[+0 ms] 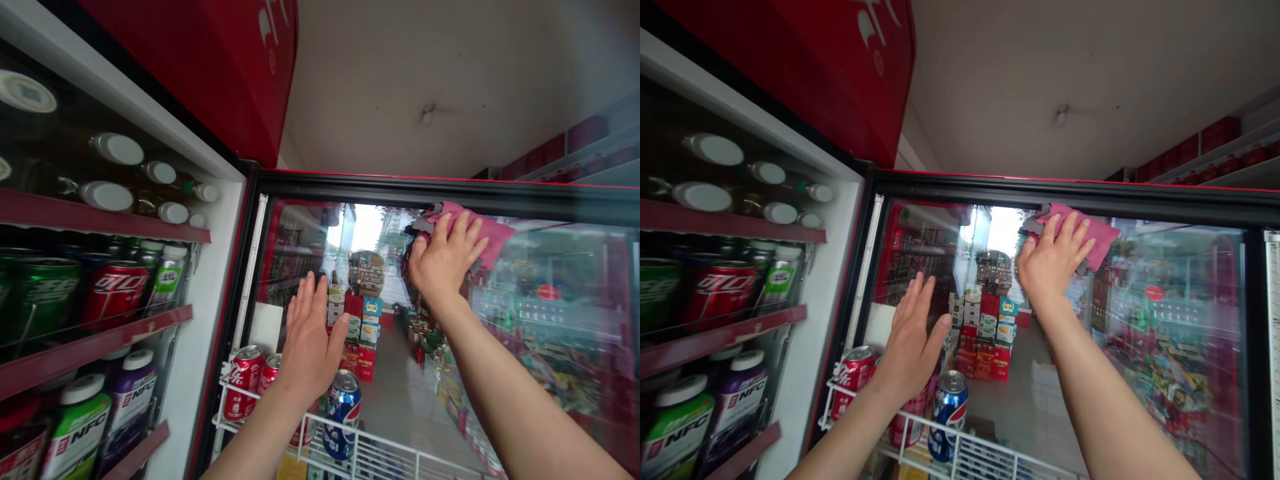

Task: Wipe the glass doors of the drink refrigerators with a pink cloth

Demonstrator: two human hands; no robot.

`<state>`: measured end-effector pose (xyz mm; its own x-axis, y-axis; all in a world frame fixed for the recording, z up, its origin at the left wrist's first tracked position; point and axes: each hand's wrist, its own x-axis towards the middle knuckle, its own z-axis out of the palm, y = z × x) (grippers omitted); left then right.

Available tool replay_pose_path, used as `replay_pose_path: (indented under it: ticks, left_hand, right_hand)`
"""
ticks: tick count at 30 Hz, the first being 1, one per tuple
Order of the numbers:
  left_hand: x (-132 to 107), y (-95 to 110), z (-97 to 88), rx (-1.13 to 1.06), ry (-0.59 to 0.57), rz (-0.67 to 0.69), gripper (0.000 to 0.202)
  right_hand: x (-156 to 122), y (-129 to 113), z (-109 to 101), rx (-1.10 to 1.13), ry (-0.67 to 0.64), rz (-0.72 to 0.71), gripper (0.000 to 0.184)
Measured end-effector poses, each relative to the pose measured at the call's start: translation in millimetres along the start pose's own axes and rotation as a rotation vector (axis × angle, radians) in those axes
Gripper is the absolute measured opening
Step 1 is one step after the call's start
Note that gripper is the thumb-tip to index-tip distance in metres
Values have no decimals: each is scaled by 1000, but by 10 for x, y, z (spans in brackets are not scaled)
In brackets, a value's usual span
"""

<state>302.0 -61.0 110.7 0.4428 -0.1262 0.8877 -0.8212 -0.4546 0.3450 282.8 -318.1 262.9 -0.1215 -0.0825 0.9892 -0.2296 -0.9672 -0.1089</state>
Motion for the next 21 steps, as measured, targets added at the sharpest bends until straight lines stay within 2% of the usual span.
replay_pose_path:
  ticks: [5, 13, 21]
  left_hand:
    - [20, -180, -183, 18, -17, -19, 72]
    - [17, -504, -506, 70, 33, -21, 73]
    - [-41, -753, -804, 96, 50, -52, 72]
  right_hand:
    - [-74, -513, 171, 5, 14, -19, 75]
    - [-189, -1442, 305, 22, -80, -99, 67]
    - [-284, -2216, 531, 111, -116, -194, 67]
